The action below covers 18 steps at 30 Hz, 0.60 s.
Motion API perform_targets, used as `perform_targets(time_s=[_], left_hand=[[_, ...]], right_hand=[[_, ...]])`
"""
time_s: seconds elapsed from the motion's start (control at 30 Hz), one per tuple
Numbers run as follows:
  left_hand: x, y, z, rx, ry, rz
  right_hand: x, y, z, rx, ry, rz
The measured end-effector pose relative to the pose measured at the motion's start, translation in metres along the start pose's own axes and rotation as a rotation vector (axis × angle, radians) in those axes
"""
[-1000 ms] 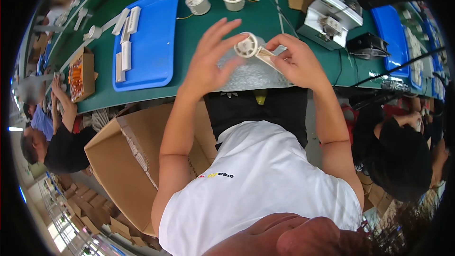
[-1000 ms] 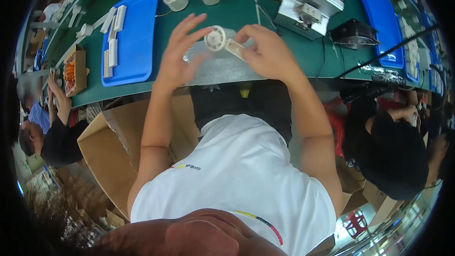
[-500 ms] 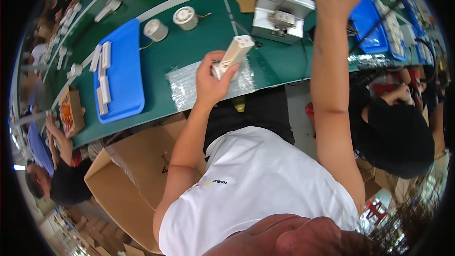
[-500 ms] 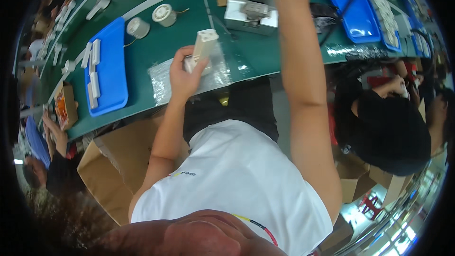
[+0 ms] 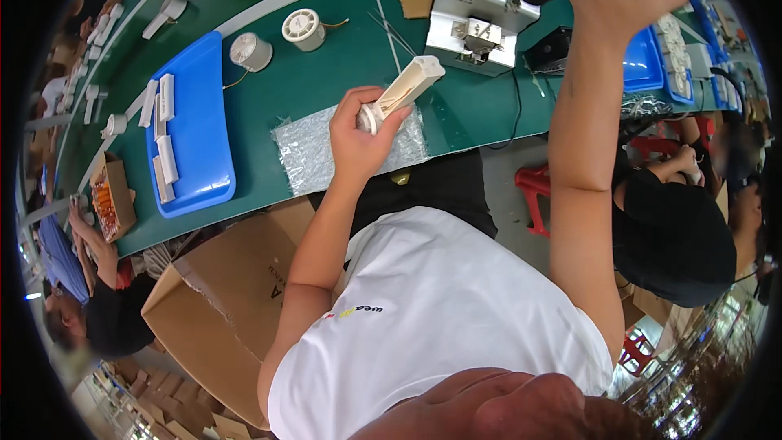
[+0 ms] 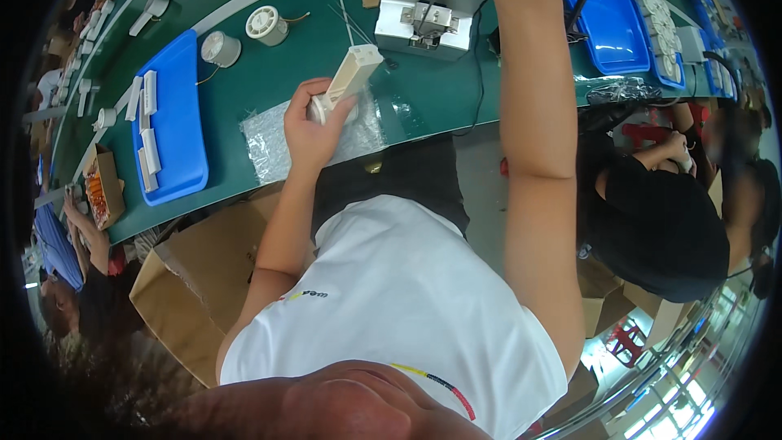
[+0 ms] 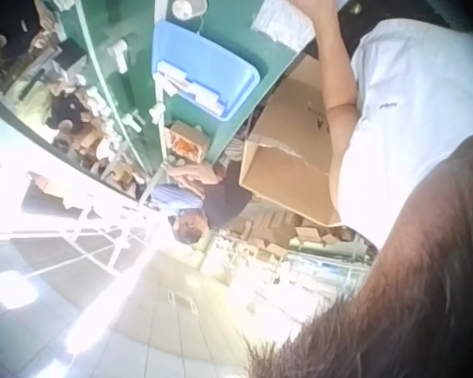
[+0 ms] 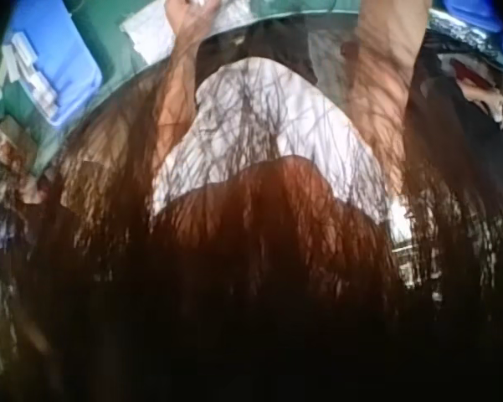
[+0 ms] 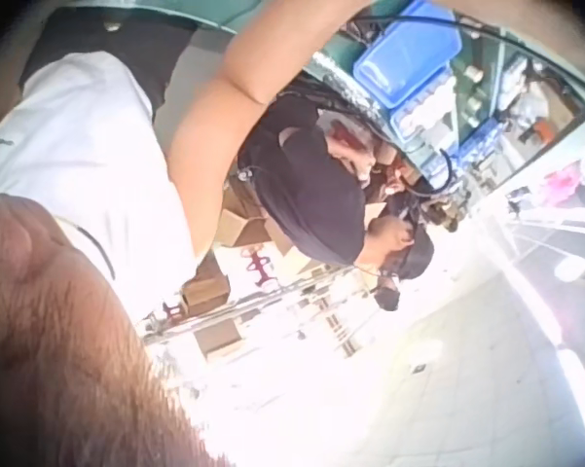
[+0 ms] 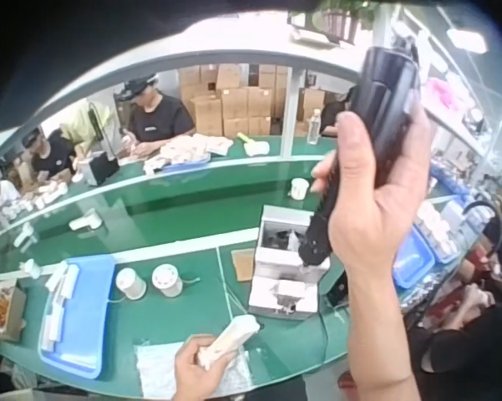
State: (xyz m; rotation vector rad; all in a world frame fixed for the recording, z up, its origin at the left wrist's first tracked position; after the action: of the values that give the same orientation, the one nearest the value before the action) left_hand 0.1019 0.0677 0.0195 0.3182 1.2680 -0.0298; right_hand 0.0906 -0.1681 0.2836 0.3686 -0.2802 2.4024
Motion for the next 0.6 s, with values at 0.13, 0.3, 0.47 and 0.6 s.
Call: perform_targets(time_s=[0.13, 0.3, 0.47, 0.6], left_hand=[[0.003, -0.002, -0.004, -0.024, -0.015, -0.088], [0.001, 0.003, -0.008, -0.05, -0.163, -0.102], [0.004, 0.005, -0.007, -0.043, -0.143, -0.052], [0.005, 0.001, -0.009, 0.018, -0.101, -0.078]], right_hand=[[-0.009, -0.018, -0.013, 0.07, 0.075, -0.028], [0.004, -0.007, -0.02, 0.074, -0.185, 0.077], [-0.02, 0.02, -0.016, 0.118, -0.63, 0.832], [-0.027, -0.004, -0.023, 0.15, -0.633, 0.831]])
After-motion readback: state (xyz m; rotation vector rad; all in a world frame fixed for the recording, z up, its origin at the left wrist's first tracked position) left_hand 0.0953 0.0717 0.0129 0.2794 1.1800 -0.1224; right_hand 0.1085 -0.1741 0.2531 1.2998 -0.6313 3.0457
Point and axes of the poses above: each hand's wrist, its own z-axis towards the middle knuckle, its own y-axis out of the back of the hand, x = y × z, the point moved 7 cm from there along z, towards the middle knuckle
